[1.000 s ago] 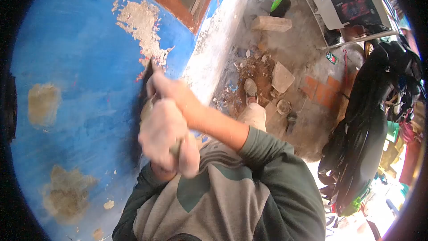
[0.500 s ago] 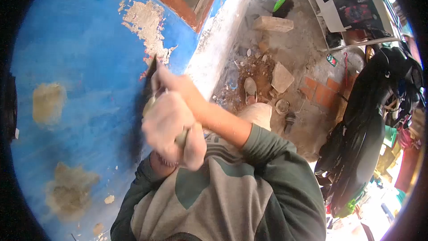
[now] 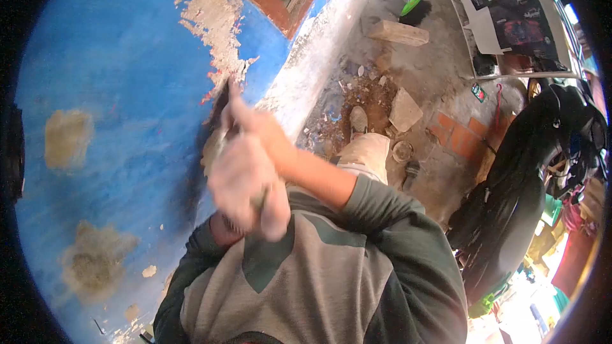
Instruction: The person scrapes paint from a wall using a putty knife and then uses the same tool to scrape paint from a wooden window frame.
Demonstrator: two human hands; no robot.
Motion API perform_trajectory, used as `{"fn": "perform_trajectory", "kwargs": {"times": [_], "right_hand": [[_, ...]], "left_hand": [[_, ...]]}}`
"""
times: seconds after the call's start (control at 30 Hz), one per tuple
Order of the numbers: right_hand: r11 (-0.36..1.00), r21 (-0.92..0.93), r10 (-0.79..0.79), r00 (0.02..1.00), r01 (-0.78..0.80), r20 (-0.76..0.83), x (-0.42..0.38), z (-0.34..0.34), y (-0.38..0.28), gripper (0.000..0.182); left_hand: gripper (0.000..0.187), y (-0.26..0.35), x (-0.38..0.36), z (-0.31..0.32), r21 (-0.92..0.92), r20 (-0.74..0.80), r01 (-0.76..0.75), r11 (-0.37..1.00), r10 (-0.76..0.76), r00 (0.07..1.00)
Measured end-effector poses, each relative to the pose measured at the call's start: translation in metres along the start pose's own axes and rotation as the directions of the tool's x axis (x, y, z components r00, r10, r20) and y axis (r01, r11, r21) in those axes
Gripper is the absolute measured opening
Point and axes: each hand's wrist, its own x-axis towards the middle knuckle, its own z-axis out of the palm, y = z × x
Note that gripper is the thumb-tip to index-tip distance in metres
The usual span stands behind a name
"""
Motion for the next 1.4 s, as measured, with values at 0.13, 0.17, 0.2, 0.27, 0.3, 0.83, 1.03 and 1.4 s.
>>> {"fn": "perform_trajectory", "kwargs": {"times": [0.13,0.17,0.2,0.27,0.3,0.83,1.03,1.4], "right_hand": [[0.999,0.03,-0.013,1.0,0.013,0.023,-0.005,-0.003,-0.003,0.016],[0.993,0.076,-0.089,0.995,0.086,0.036,-0.007,-0.002,-0.006,0.016],[0.982,0.067,-0.176,0.984,0.174,0.014,-0.007,0.004,-0.014,0.016],[0.999,0.039,-0.035,0.999,0.035,0.003,-0.001,0.001,-0.011,0.017],[0.994,0.005,0.107,0.994,-0.107,-0.007,0.004,-0.003,-0.007,0.019],[0.985,0.03,-0.174,0.984,0.173,0.03,-0.029,0.03,-0.022,0.026],[0.962,-0.002,-0.273,0.961,0.273,0.035,-0.029,0.037,-0.014,0.056],[0.976,-0.103,-0.183,0.979,0.192,0.091,-0.024,0.031,-0.015,0.043]], "left_hand": [[0.011,0.005,0.007,-0.001,0.013,0.06,0.016,1.0,-0.017,0.998],[0.011,0.02,0.011,-0.003,-0.005,0.054,0.01,1.0,-0.01,0.998],[0.012,0.029,0.012,-0.009,-0.012,0.081,0.021,1.0,-0.02,0.997],[0.012,0.012,0.013,-0.007,0.003,0.065,-0.027,1.0,0.026,0.998],[0.011,0.0,0.011,-0.005,0.018,0.045,-0.073,0.997,0.072,0.996],[0.01,0.047,-0.011,-0.021,-0.003,-0.181,0.048,0.999,-0.048,0.982],[0.008,0.045,-0.017,-0.039,-0.079,0.023,-0.036,0.996,0.038,0.999],[0.009,0.038,-0.018,-0.04,-0.067,0.023,-0.025,0.997,0.026,0.999]]}}
